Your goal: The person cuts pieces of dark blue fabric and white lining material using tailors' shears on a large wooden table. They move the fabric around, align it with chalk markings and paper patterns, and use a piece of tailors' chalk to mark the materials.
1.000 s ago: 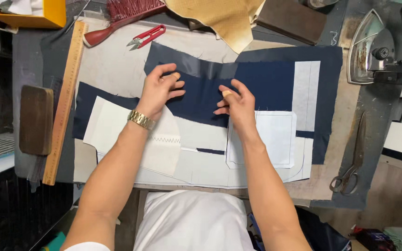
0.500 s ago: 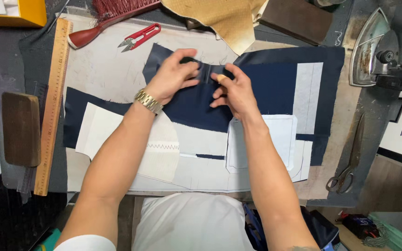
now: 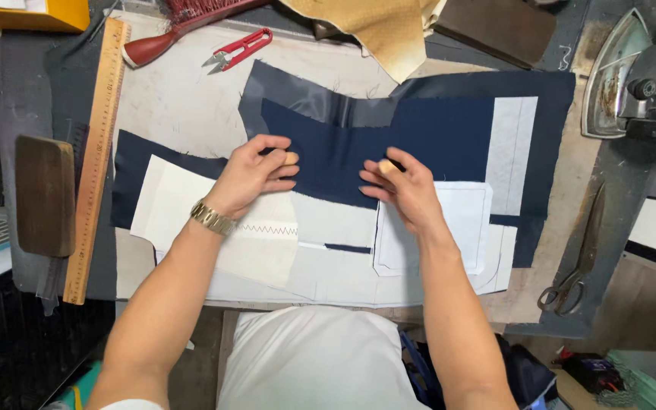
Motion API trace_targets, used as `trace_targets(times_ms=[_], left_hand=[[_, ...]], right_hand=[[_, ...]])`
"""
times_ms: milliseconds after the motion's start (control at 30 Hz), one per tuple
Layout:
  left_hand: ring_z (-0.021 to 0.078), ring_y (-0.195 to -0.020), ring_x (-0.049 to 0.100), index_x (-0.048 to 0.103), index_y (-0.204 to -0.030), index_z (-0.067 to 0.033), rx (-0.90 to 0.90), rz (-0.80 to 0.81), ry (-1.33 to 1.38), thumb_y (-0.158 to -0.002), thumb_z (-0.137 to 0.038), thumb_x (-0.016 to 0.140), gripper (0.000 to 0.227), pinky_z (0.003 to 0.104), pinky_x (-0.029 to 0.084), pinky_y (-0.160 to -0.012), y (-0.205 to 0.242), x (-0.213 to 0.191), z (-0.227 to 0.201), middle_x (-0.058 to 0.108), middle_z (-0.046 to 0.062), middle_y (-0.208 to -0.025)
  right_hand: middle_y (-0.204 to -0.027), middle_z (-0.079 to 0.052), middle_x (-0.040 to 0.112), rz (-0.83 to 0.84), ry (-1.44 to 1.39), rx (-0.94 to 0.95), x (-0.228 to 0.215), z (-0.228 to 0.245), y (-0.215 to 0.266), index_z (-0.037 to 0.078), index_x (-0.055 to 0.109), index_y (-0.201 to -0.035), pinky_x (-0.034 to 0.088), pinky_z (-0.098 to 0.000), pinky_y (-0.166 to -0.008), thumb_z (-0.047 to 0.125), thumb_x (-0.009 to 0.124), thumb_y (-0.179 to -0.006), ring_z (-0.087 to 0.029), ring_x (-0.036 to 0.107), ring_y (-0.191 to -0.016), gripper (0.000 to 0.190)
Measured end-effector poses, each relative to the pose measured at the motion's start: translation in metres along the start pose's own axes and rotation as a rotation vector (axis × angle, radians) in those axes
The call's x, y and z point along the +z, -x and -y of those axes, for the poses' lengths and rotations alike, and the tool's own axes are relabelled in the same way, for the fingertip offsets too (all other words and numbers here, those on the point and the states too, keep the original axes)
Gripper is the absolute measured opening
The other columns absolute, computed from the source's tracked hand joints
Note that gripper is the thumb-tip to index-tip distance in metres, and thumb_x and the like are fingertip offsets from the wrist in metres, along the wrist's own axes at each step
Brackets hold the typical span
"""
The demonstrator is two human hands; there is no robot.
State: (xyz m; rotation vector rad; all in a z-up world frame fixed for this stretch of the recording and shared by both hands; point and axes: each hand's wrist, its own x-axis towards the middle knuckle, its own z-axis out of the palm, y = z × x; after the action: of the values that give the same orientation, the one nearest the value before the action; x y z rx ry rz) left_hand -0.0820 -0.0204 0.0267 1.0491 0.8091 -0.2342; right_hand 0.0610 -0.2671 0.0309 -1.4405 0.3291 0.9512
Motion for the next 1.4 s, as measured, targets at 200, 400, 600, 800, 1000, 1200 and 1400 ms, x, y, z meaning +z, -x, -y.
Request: trace_targets(times_ms=[200, 400, 600, 800, 1000, 1200, 1400], left_hand=[[0.0298, -0.109, 0.073, 0.055, -0.137, -0.0038, 0.149, 0.023, 0.096, -0.102, -0.019, 0.062, 0.039, 0.049, 0.067, -0.086, -0.038, 0.012, -0.012, 0.068, 0.018, -0.115], [0.023, -0.102, 0.075, 0.054, -0.137, -0.0048, 0.18, -0.023, 0.046, -0.102, -0.025, 0.061, 0.041, 0.045, 0.071, -0.082, -0.074, 0.03, -0.027, 0.066, 0.011, -0.106], [0.019, -0.104, 0.071, 0.054, -0.139, -0.0053, 0.199, 0.002, -0.005, -0.103, -0.026, 0.061, 0.042, 0.044, 0.07, -0.085, -0.068, 0.025, -0.032, 0.063, 0.009, -0.107], [0.0298, -0.118, 0.066, 0.054, -0.137, -0.0007, 0.377, 0.012, -0.158, -0.106, -0.02, 0.06, 0.037, 0.047, 0.064, -0.092, -0.072, 0.048, -0.009, 0.062, 0.022, -0.121], [0.0326, -0.099, 0.071, 0.062, -0.127, 0.0054, 0.662, -0.001, -0.52, -0.109, -0.002, 0.057, 0.02, 0.041, 0.063, -0.078, 0.003, 0.062, 0.036, 0.068, 0.027, -0.114], [0.0314, -0.087, 0.074, 0.072, -0.122, -0.0014, 0.683, -0.067, -0.937, -0.104, -0.003, 0.066, 0.019, 0.039, 0.062, -0.068, 0.067, 0.093, 0.115, 0.076, 0.016, -0.1], [0.024, -0.081, 0.072, 0.075, -0.119, -0.0175, 0.796, -0.077, -1.418, -0.097, -0.009, 0.07, 0.024, 0.037, 0.061, -0.07, 0.087, 0.163, 0.158, 0.073, 0.003, -0.093]], right_hand=[[-0.136, -0.04, 0.057, 0.035, -0.037, -0.097, 0.019, 0.018, -0.028, -0.01, 0.033, -0.15, 0.067, -0.0589, -0.08, 0.001, 0.058, -0.098, -0.05, 0.072, -0.102, 0.059], [-0.129, -0.037, 0.063, 0.038, 0.04, -0.067, 0.042, 0.037, -0.046, -0.009, 0.028, -0.152, 0.07, -0.0572, -0.063, 0.003, 0.058, -0.095, -0.043, 0.077, -0.079, 0.065], [-0.133, -0.036, 0.06, 0.008, 0.061, -0.095, 0.037, 0.032, -0.052, -0.009, 0.029, -0.153, 0.07, -0.0516, -0.052, 0.002, 0.062, -0.094, -0.031, 0.075, -0.062, 0.07], [-0.151, -0.034, 0.046, 0.026, -0.038, -0.268, 0.039, -0.022, -0.049, -0.006, 0.032, -0.153, 0.071, -0.0395, -0.058, 0.0, 0.068, -0.092, -0.03, 0.077, -0.08, 0.072], [-0.126, -0.025, 0.07, -0.184, 0.104, -0.487, -0.055, -0.101, 0.062, -0.005, 0.051, -0.141, 0.069, -0.0294, -0.067, 0.0, 0.063, -0.096, -0.025, 0.078, -0.085, 0.046], [-0.108, -0.026, 0.074, -0.76, 0.201, -0.567, -0.215, -0.137, 0.162, -0.011, 0.051, -0.131, 0.064, -0.0254, -0.058, -0.005, 0.056, -0.099, -0.022, 0.075, -0.076, 0.033], [-0.1, -0.027, 0.074, -0.903, 0.192, -0.619, -0.314, -0.154, 0.201, -0.016, 0.052, -0.126, 0.064, -0.0266, -0.053, -0.005, 0.055, -0.099, -0.024, 0.075, -0.077, 0.029]])
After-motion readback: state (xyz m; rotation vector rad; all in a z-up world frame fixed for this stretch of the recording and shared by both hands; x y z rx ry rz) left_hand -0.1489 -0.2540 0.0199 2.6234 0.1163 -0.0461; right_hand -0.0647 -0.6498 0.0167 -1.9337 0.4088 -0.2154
